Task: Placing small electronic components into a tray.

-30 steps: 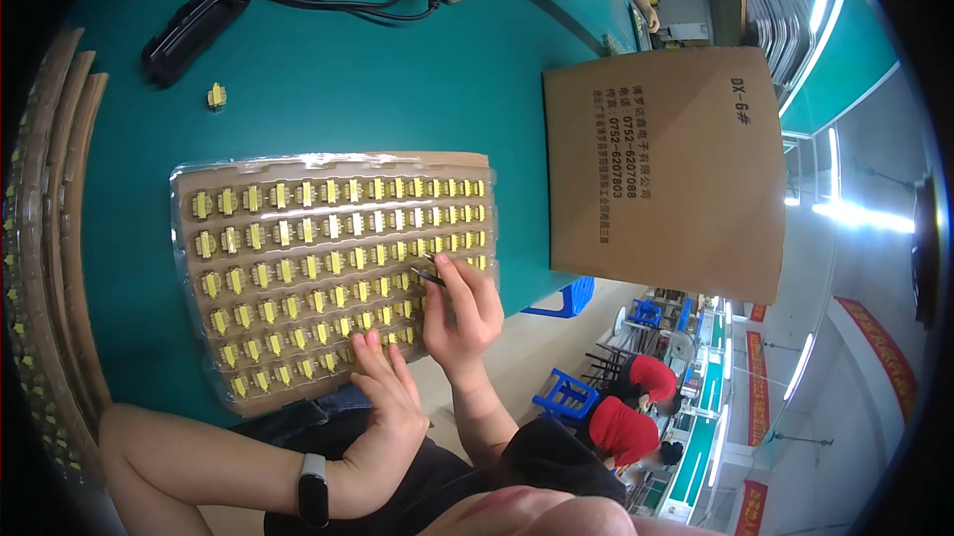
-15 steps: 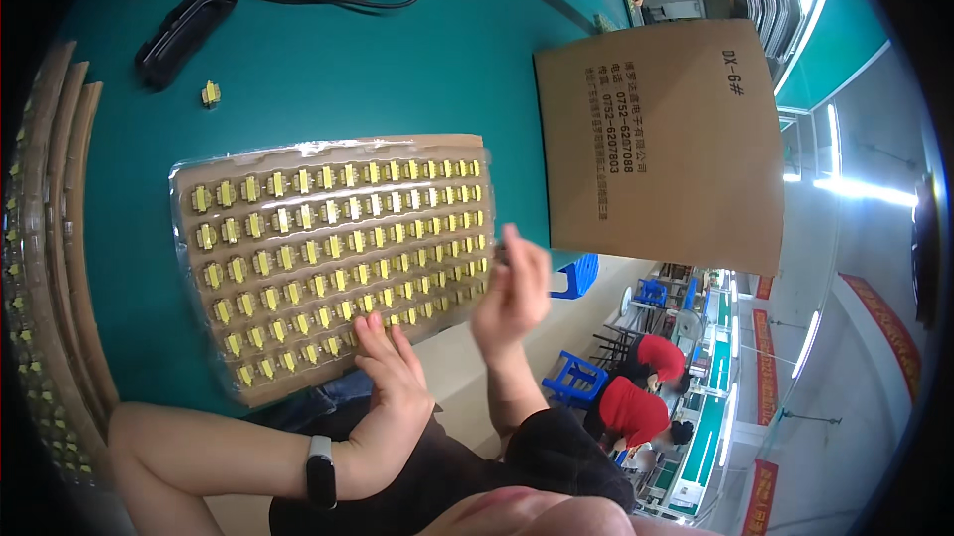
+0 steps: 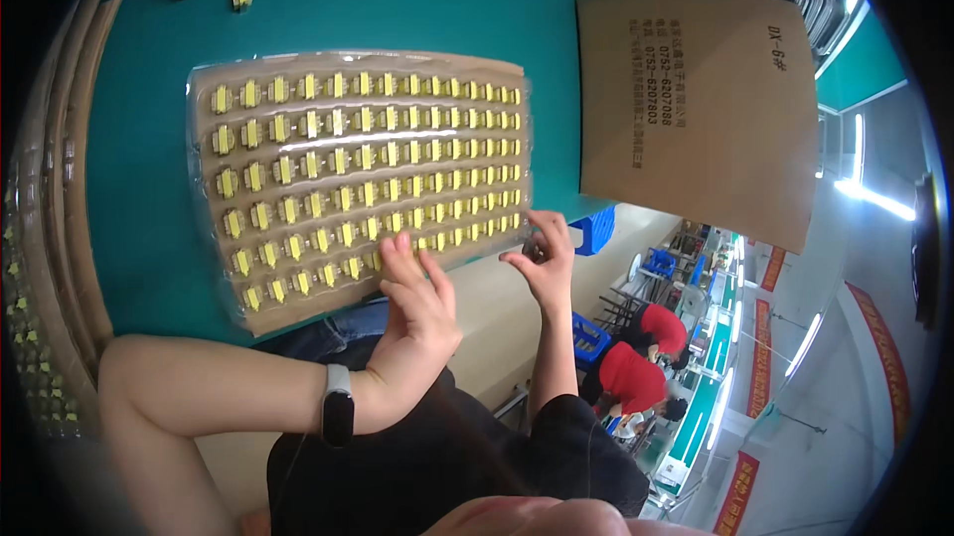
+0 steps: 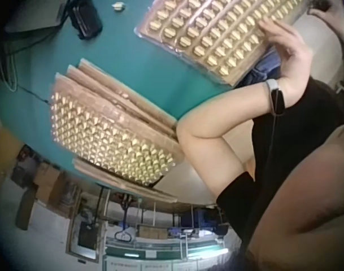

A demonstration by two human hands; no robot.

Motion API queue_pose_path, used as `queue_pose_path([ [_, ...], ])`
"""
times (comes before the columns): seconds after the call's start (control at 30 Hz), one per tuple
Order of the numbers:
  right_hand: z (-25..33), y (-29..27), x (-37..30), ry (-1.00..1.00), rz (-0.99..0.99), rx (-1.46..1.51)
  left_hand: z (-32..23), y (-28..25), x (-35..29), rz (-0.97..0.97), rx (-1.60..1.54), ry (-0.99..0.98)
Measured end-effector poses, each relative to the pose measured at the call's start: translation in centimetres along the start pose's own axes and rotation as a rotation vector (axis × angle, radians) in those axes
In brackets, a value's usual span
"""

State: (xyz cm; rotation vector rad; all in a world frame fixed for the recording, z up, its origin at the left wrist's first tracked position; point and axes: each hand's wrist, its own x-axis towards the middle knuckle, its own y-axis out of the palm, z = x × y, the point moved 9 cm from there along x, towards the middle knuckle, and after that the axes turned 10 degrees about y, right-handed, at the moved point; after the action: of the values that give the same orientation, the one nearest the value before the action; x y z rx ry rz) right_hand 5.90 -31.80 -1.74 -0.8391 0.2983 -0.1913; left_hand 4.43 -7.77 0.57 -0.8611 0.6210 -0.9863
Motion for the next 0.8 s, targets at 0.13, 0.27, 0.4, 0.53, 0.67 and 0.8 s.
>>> queue_pose_path([
  [0.13,-0.6,0.7,-0.2,-0.012,-0.107,-0.096,-0.6,0.6,0.0,0.036,0.04,-0.017],
  [0.27,-1.3,0.5,-0.5,0.018,-0.128,-0.04,-1.2,0.9,0.0,0.045,0.048,-0.041],
  [0.4,-1.2,0.3,-0.3,-0.069,-0.092,-0.034,-0.7,0.8,0.0,0.051,0.064,-0.057],
  [0.53,-0.2,-2.3,1.2,-0.127,-0.211,0.085,-0.8,0.8,-0.1,0.034,0.078,-0.065],
  [0.67,5.7,-3.7,5.8,-0.346,-0.197,0.164,-0.8,0.9,0.2,0.024,0.081,-0.047],
  [0.8,13.7,-2.8,11.6,-0.619,-0.19,0.137,-0.6,1.3,0.1,0.021,0.084,-0.033],
])
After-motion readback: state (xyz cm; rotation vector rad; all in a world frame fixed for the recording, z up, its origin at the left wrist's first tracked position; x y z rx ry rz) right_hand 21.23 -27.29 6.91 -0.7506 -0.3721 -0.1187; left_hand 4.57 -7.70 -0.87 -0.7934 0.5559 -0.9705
